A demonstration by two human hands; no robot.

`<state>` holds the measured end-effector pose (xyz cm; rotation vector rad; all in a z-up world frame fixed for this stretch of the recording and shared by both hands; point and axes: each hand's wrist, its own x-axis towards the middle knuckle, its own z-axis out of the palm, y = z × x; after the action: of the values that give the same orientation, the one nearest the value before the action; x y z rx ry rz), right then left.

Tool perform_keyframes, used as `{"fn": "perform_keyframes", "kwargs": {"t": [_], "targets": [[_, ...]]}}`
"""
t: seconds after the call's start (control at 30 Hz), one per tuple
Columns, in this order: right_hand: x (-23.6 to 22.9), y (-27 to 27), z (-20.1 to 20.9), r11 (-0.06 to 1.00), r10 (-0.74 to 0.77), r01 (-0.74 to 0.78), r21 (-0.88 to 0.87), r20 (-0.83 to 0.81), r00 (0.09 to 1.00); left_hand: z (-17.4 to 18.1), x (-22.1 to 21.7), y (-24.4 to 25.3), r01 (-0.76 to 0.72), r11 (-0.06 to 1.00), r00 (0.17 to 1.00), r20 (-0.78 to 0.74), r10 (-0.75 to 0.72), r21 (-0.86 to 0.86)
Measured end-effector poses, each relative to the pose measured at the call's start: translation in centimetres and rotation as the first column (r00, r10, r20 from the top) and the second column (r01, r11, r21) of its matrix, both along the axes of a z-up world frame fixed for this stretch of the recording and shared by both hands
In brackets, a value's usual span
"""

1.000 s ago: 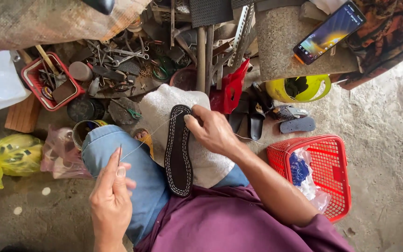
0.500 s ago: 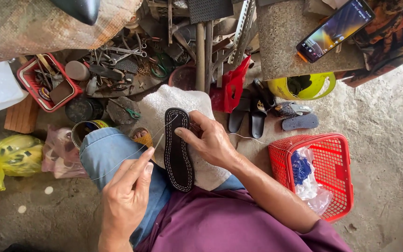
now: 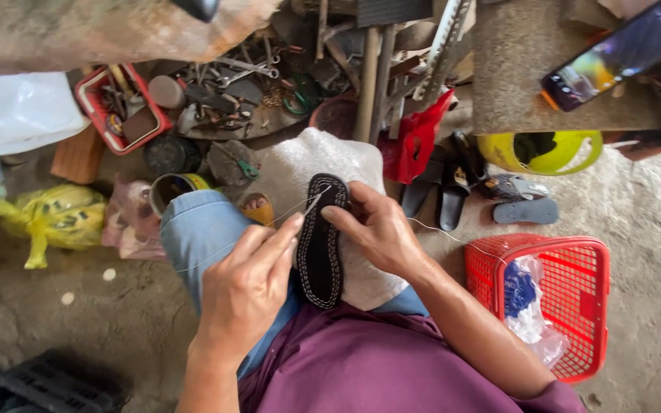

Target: The person sits on the floor and sews a black shoe sole using a needle and white thread. The sole is placed on a white towel on their lap for stability. The person repeatedly pushes the needle through the sole and pulls the thread tight to secure the stitching.

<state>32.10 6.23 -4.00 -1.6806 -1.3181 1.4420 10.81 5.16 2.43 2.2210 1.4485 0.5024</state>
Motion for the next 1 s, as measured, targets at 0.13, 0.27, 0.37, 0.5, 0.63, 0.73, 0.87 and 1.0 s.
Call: {"fn": "perform_keyframes", "kwargs": {"t": [0.13, 0.27, 0.37, 0.5, 0.63, 0.73, 0.87, 1.0], "targets": [[0.1, 0.1, 0.3, 1.0, 0.016, -0.016, -0.017, -0.011, 1.0, 0.0, 0.5, 0.7, 0.011, 1.0, 0.999, -0.051, -0.011, -0.003], [0.4, 0.1, 0.4, 1.0, 0.025, -0.024, -0.016, 0.058, 0.998, -0.1, 1.1, 1.1, 0.035, 0.999, 0.995, -0.093, -0.036, -0.006], [0.4, 0.0, 0.2, 1.0, 0.028, -0.028, 0.004, 0.082, 0.996, -0.2, 1.5, 1.2, 0.054, 0.998, 0.994, -0.097, -0.056, -0.028], [0.3, -0.1, -0.3, 0.999, 0.033, -0.036, 0.027, 0.111, 0.993, -0.2, 1.8, 1.4, 0.055, 0.998, 0.991, -0.121, -0.058, -0.031], [0.3, -0.1, -0.1, 0.999, 0.036, -0.04, 0.037, 0.111, 0.993, -0.2, 1.8, 1.5, 0.061, 0.997, 0.991, -0.118, -0.065, -0.037], [0.3, -0.1, -0.1, 0.998, 0.033, -0.039, 0.05, 0.114, 0.993, -0.2, 1.8, 1.5, 0.062, 0.997, 0.99, -0.121, -0.066, -0.038], [0.3, -0.2, -0.4, 0.996, 0.037, -0.05, 0.075, 0.165, 0.986, -0.1, 1.9, 1.5, 0.059, 0.997, 0.992, -0.11, -0.063, -0.043], [0.2, -0.1, -0.2, 0.997, 0.033, -0.043, 0.065, 0.143, 0.989, -0.2, 1.9, 1.5, 0.051, 0.996, 0.992, -0.115, -0.06, -0.076]]}}
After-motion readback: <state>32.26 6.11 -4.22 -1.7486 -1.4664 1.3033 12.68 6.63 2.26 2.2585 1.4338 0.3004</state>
